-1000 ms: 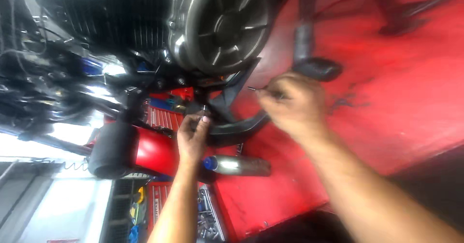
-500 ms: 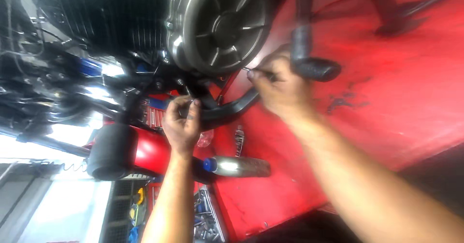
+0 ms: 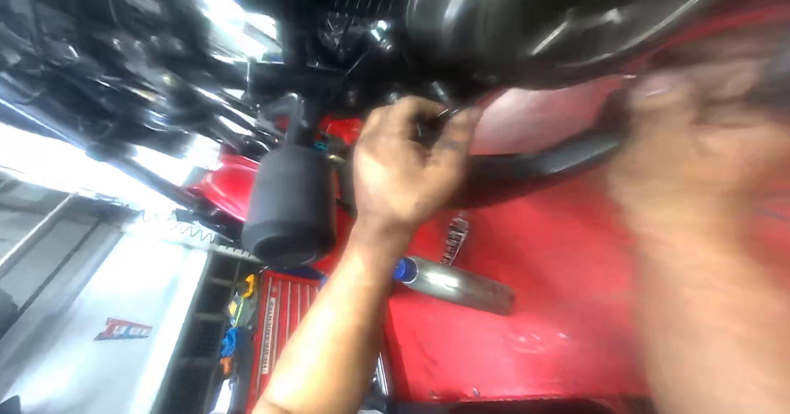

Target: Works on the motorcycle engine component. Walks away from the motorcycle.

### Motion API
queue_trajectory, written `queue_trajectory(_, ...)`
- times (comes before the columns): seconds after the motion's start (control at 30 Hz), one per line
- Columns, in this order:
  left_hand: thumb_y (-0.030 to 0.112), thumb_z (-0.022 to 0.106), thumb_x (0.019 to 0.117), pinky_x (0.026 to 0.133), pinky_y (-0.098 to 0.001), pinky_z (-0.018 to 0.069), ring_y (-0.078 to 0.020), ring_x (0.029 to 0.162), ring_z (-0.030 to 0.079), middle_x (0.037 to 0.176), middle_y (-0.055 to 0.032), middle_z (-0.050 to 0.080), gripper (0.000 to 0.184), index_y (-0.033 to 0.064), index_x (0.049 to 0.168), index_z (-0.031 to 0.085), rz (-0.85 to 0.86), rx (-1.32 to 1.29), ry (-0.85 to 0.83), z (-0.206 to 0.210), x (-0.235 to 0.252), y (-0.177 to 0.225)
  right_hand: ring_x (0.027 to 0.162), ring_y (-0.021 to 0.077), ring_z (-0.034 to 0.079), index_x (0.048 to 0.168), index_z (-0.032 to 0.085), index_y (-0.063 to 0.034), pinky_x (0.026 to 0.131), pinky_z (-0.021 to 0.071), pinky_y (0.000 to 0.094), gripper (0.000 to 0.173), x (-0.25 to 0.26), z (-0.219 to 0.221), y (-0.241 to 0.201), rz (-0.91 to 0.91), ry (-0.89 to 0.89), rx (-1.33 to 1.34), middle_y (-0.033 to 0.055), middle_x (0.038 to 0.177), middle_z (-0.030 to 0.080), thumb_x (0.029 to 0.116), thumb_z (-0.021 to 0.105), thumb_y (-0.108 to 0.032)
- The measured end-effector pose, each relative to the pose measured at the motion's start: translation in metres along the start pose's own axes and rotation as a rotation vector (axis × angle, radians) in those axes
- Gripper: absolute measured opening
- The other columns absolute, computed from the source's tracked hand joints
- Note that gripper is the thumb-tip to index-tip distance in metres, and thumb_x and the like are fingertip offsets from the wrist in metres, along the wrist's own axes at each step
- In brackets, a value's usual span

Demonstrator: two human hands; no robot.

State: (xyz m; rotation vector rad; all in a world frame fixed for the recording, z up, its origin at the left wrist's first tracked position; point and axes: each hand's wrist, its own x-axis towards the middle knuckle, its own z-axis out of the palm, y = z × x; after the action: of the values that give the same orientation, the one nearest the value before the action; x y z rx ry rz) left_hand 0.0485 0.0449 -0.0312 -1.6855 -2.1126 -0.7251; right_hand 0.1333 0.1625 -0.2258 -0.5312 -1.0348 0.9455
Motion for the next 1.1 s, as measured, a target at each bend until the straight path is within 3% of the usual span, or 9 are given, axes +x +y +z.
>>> queue_trajectory(0.27,0.017,0.078,0.0893,0.058,-0.0265,0.0559,-0.0069,0.066,0.064,0.078,0.0014,0.067,0.008,0.0116,0.088,0.071,0.031,-0.070,-0.051,0.001,0.018,0.011,0.110,0.0188,0.063,0.105,0.066,0.0005,0.101,0.0499,0.0390,0.031,0.010,0.001,0.008,0.035,0.082,0.088,0.0132,0.114,0.066,0.1035,0.061,-0.031)
queue_trajectory(0.4,0.014,0.077,0.0905,0.053,-0.0251,0.0554,-0.0052,0.062,0.063,0.074,0.0029,0.067,0.010,0.0113,0.087,0.068,0.012,-0.093,-0.050,0.003,0.025,0.014,0.107,0.0138,0.063,0.097,0.066,-0.0033,0.099,0.0502,0.0364,0.025,0.021,0.009,0.008,0.005,0.074,0.141,0.0086,0.108,0.067,0.1030,0.059,-0.027)
queue_trajectory(0.6,0.017,0.070,0.0964,0.066,-0.0313,0.0633,-0.0102,0.075,0.070,0.089,0.0017,0.071,0.008,0.0108,0.101,0.069,0.044,-0.071,-0.068,0.003,0.020,0.014,0.097,0.0083,0.066,0.133,0.050,0.0025,0.088,0.0590,0.0295,0.049,0.030,-0.006,0.004,0.058,-0.012,0.134,0.0051,0.106,0.066,0.1009,0.063,-0.032)
queue_trajectory(0.67,0.019,0.071,0.0943,0.071,-0.0330,0.0637,-0.0110,0.080,0.071,0.092,0.0024,0.071,0.012,0.0116,0.103,0.068,0.043,-0.113,-0.035,0.011,0.022,0.008,0.114,0.0196,0.062,0.126,0.059,0.0009,0.101,0.0524,0.0374,0.045,0.036,-0.015,0.008,0.041,-0.059,0.097,0.0112,0.116,0.066,0.0971,0.064,-0.033)
queue_trajectory(0.73,0.022,0.070,0.0906,0.075,-0.0309,0.0632,-0.0085,0.084,0.071,0.093,0.0042,0.072,0.020,0.0102,0.106,0.067,0.055,-0.130,-0.010,0.016,0.025,0.001,0.130,0.0315,0.052,0.105,0.073,-0.0055,0.113,0.0397,0.0484,0.029,0.042,-0.021,0.013,-0.030,-0.071,0.074,0.0156,0.125,0.065,0.0956,0.066,-0.032)
queue_trajectory(0.87,0.021,0.071,0.0898,0.079,-0.0293,0.0630,-0.0082,0.089,0.072,0.097,0.0042,0.073,0.026,0.0068,0.111,0.065,0.088,-0.279,0.001,0.022,0.026,-0.007,0.144,0.0331,0.040,0.094,0.078,-0.0087,0.118,0.0402,0.0441,0.017,0.055,-0.019,0.018,-0.007,0.093,0.254,0.0238,0.147,0.049,0.0845,0.081,-0.022)
queue_trajectory(1.0,0.024,0.076,0.0906,0.076,-0.0292,0.0638,-0.0090,0.086,0.073,0.095,0.0038,0.075,0.026,0.0127,0.112,0.067,0.040,-0.438,0.022,0.026,0.022,-0.008,0.147,0.0301,0.039,0.134,0.047,-0.0042,0.104,0.0565,0.0409,0.085,0.059,-0.008,0.009,0.289,0.298,0.457,0.0243,0.158,0.032,0.0642,0.095,-0.017)
queue_trajectory(1.03,0.028,0.078,0.0906,0.076,-0.0305,0.0642,-0.0102,0.087,0.073,0.095,0.0026,0.075,0.029,0.0128,0.113,0.066,0.030,-0.477,0.028,0.027,0.022,-0.008,0.143,0.0242,0.044,0.144,0.039,-0.0092,0.101,0.0581,0.0397,0.100,0.057,-0.007,0.007,0.420,0.289,0.542,0.0183,0.157,0.035,0.0620,0.096,-0.018)
queue_trajectory(1.1,0.030,0.079,0.0898,0.078,-0.0308,0.0644,-0.0104,0.089,0.074,0.098,0.0023,0.076,0.032,0.0154,0.116,0.068,0.024,-0.519,0.038,0.028,0.021,-0.010,0.112,0.0198,0.069,0.152,0.029,-0.0188,0.085,0.0657,0.0400,0.110,0.056,-0.008,0.004,0.638,0.248,0.779,0.0089,0.137,0.059,0.0639,0.094,-0.006)
